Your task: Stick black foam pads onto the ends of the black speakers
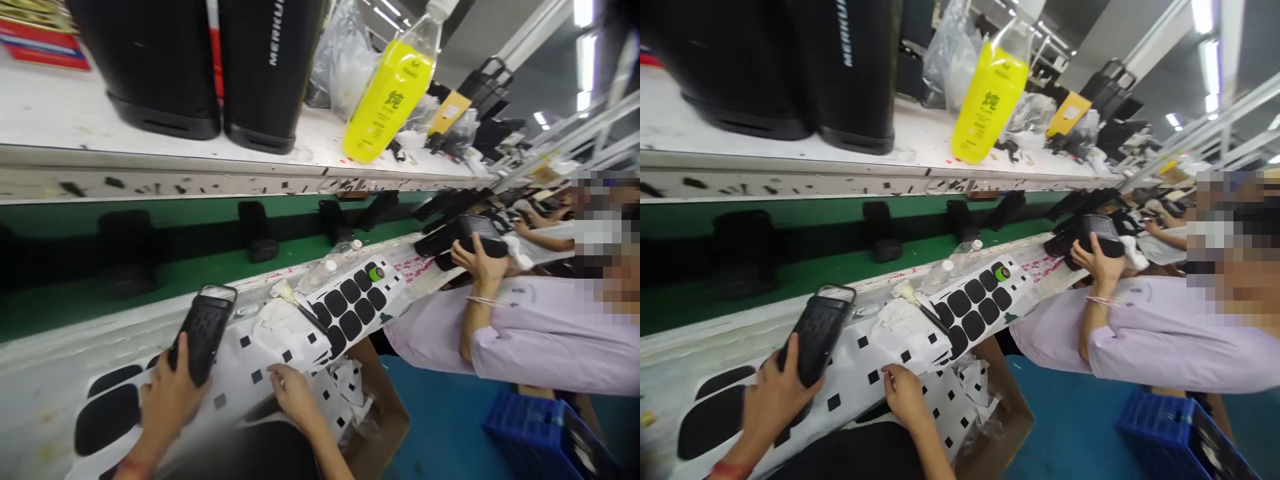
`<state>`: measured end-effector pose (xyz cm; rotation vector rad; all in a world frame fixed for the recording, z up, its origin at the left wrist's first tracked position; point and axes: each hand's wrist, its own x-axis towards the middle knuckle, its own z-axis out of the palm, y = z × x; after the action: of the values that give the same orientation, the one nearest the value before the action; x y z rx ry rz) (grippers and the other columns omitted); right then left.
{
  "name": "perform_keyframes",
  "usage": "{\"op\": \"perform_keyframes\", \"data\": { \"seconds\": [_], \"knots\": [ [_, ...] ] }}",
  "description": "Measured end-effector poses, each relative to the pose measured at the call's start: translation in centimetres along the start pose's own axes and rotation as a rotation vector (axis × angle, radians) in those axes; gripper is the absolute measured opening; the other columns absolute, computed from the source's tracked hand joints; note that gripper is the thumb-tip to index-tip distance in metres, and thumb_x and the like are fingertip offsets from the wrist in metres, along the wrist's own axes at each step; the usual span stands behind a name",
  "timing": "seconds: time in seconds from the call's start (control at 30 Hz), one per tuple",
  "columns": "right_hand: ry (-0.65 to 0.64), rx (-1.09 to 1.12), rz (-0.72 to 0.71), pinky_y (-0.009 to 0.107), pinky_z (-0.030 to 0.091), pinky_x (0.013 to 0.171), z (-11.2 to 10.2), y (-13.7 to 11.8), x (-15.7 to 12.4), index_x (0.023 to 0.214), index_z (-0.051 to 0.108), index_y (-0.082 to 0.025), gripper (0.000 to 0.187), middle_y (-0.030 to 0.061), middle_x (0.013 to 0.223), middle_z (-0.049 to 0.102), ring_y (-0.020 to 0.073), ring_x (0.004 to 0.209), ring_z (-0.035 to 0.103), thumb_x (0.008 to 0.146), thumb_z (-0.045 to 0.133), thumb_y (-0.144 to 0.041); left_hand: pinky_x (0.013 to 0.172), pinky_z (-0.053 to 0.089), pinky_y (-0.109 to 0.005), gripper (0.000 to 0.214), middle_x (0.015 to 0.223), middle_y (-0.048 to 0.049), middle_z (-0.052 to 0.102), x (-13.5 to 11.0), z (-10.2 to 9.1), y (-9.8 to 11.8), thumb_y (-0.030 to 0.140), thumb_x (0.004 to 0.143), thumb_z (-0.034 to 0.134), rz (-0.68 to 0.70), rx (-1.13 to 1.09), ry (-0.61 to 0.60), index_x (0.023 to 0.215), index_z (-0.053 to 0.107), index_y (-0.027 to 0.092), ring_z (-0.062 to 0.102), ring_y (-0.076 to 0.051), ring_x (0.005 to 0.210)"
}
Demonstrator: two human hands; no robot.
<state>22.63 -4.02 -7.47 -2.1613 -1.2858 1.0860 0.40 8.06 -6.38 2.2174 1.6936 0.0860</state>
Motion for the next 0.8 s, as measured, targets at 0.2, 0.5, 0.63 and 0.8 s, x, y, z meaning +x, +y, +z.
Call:
{"op": "perform_keyframes", "data": {
  "seconds": [0.2,0.5,0.63,0.8],
  "knots": [
    [-0.091,0.027,-0.074,0.035,0.054,0.088,0.8,-0.6,-0.9,0.118,0.071,-0.017,0.036,0.0101,0.111,0.075,0.0255,0.096,0.071,0.097,0.044,-0.026,0.082,0.056,-0.057,0.082,0.142,-0.0332,0.049,-0.7,-0.1,1.0,0.064,0.095,0.035,-0.015,-0.024,0.023,0.156,0.027,0.010,0.063,-0.050,0.113],
    [0.102,0.066,0.019,0.038,0.052,0.094,-2.9,1.2,-1.9,0.120,0.069,-0.016,0.037,0.0122,0.115,0.074,0.0262,0.103,0.069,0.099,0.041,-0.030,0.095,0.057,-0.037,0.057,0.122,-0.0165,0.073,0.0,-1.5,0.2,0.043,0.100,0.027,0.219,-0.278,0.041,0.121,0.068,0.009,0.073,-0.030,0.107],
    [0.243,0.129,0.136,0.036,0.052,0.096,-2.1,4.5,-4.4,0.118,0.070,-0.018,0.034,0.0104,0.114,0.074,0.0249,0.103,0.070,0.099,0.042,-0.027,0.079,0.058,-0.032,0.044,0.099,-0.0066,0.081,1.0,0.6,3.4,0.048,0.095,0.042,0.392,-0.293,-0.124,0.095,0.078,0.024,0.076,-0.027,0.089],
    [0.389,0.138,0.322,0.044,0.057,0.089,1.8,7.8,-9.6,0.106,0.072,-0.015,0.025,0.0136,0.104,0.075,0.0271,0.097,0.071,0.099,0.049,-0.023,0.091,0.056,-0.039,0.044,0.094,-0.0116,0.079,1.2,5.0,9.2,0.047,0.092,0.043,0.620,-0.302,-0.306,0.080,0.077,0.022,0.073,-0.029,0.097]
  ]
}}
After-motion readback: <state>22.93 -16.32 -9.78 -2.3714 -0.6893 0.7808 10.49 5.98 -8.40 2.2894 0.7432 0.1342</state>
